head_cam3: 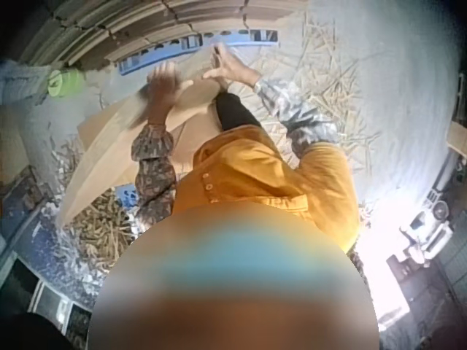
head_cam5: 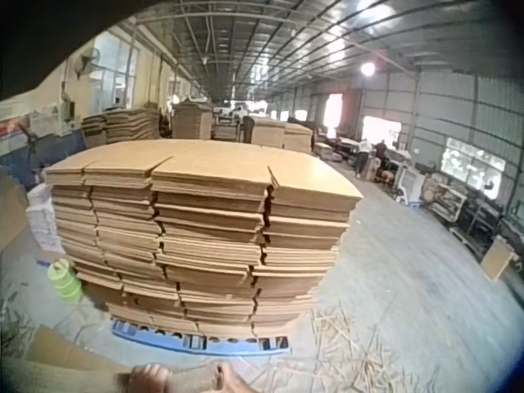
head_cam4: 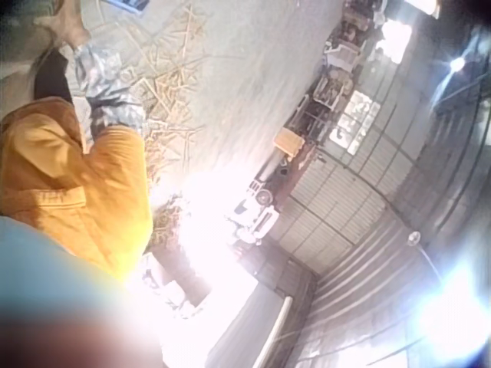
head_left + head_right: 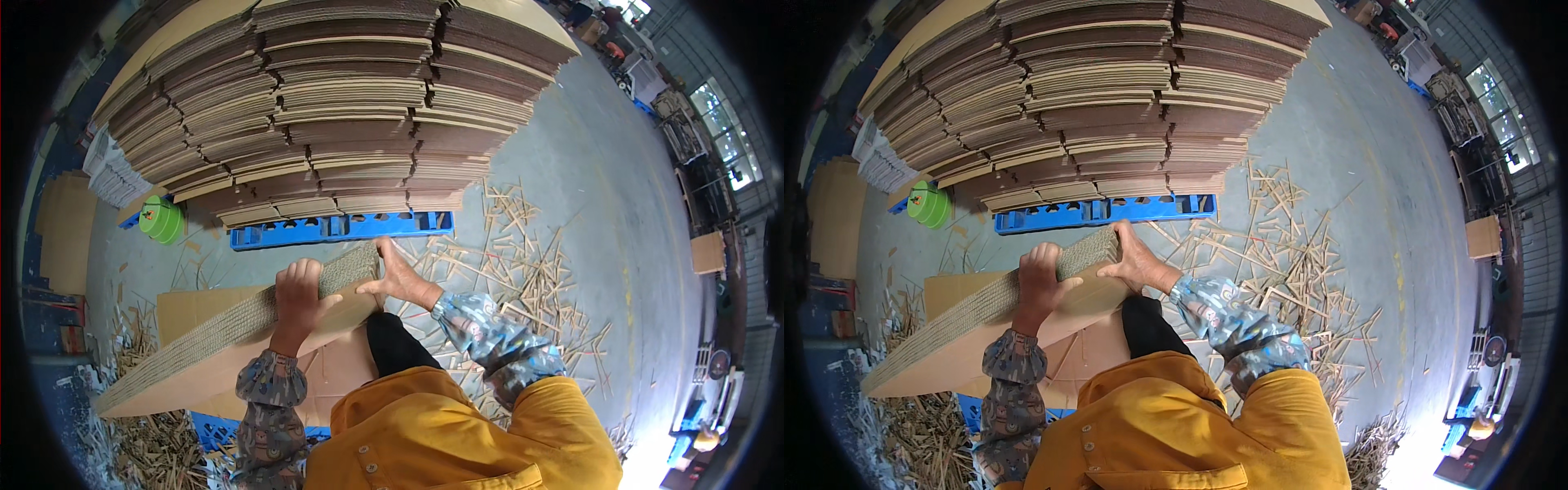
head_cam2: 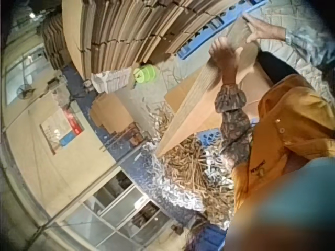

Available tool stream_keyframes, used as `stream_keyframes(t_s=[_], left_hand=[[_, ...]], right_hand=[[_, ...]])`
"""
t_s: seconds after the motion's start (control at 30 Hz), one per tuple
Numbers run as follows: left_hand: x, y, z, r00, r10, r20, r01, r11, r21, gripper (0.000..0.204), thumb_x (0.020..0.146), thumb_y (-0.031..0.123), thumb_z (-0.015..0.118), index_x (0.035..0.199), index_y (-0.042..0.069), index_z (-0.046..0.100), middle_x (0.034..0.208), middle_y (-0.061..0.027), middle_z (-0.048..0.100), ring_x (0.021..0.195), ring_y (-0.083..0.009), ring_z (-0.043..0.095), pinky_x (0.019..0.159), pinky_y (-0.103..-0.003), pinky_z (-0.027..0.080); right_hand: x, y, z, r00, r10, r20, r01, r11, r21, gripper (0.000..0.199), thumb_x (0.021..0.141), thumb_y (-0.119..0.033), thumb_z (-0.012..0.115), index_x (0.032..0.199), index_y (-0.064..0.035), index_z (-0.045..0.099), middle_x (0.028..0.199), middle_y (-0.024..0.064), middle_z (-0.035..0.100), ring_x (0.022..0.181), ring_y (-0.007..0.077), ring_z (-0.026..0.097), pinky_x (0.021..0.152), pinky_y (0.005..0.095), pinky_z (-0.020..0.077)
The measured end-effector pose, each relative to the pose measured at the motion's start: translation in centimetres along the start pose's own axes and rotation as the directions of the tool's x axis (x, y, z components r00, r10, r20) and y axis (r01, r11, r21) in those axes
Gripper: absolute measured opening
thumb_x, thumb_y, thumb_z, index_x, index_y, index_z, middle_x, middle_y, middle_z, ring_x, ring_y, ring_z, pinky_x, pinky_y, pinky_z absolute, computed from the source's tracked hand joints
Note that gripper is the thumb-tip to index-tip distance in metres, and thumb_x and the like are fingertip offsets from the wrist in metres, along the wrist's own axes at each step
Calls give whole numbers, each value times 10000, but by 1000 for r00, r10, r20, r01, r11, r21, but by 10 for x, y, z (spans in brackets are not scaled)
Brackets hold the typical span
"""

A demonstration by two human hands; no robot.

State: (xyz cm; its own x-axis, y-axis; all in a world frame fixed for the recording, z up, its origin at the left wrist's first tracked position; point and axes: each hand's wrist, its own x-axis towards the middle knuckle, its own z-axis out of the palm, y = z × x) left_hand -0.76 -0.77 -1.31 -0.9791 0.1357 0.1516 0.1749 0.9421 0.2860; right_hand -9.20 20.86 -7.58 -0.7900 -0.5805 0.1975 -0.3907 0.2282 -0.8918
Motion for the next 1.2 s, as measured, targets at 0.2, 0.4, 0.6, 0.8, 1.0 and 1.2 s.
stream_keyframes(t_s=[0.2,0.4,0.6,0.8,1.0,1.2], left_hand=[[-6,-9,8,965,145,-218,-151,988,-11,688,627,340,814,1154,70,462,1095,-104,542,1033,-320,509,857,-447,368],[-4,-7,3,968,162,-194,-166,986,-7,631,697,429,733,1139,65,468,1032,-115,503,977,-313,495,848,-437,366],[-13,-10,4,990,85,-110,-89,996,-30,633,648,417,769,1104,78,489,1023,-104,518,968,-310,505,839,-441,372],[-15,-6,3,999,38,-37,-41,995,-94,597,633,392,809,1059,94,516,1031,-99,565,991,-307,541,859,-442,392],[-1,5,-5,997,64,-54,-68,994,-82,597,623,379,790,1065,96,505,1027,-98,573,997,-293,545,869,-433,397],[-2,0,-1,996,38,-85,-45,996,-79,592,630,365,788,1066,101,487,1056,-92,569,1031,-282,541,871,-429,395]], right_hand=[[-15,10,22,991,-46,-122,23,982,-187,790,664,-314,880,1200,-16,382,1058,176,485,988,331,520,888,398,445],[-26,2,28,981,22,-195,-24,1000,-8,676,739,-255,830,1184,-18,380,1066,227,574,1021,383,593,844,446,468],[-28,-7,13,984,164,72,-166,985,34,577,761,-108,755,1160,3,353,1100,282,547,1072,470,545,873,456,466],[-36,-3,22,972,224,68,-230,967,107,595,738,-67,735,1175,2,338,1043,263,608,1054,457,588,832,437,504],[-18,69,22,961,58,271,-148,933,327,593,777,-46,713,1250,-4,357,1051,148,615,1013,220,620,831,360,515],[-53,24,45,978,170,-125,-166,985,40,499,772,-52,672,1176,-14,381,997,223,620,950,394,640,800,413,510]])
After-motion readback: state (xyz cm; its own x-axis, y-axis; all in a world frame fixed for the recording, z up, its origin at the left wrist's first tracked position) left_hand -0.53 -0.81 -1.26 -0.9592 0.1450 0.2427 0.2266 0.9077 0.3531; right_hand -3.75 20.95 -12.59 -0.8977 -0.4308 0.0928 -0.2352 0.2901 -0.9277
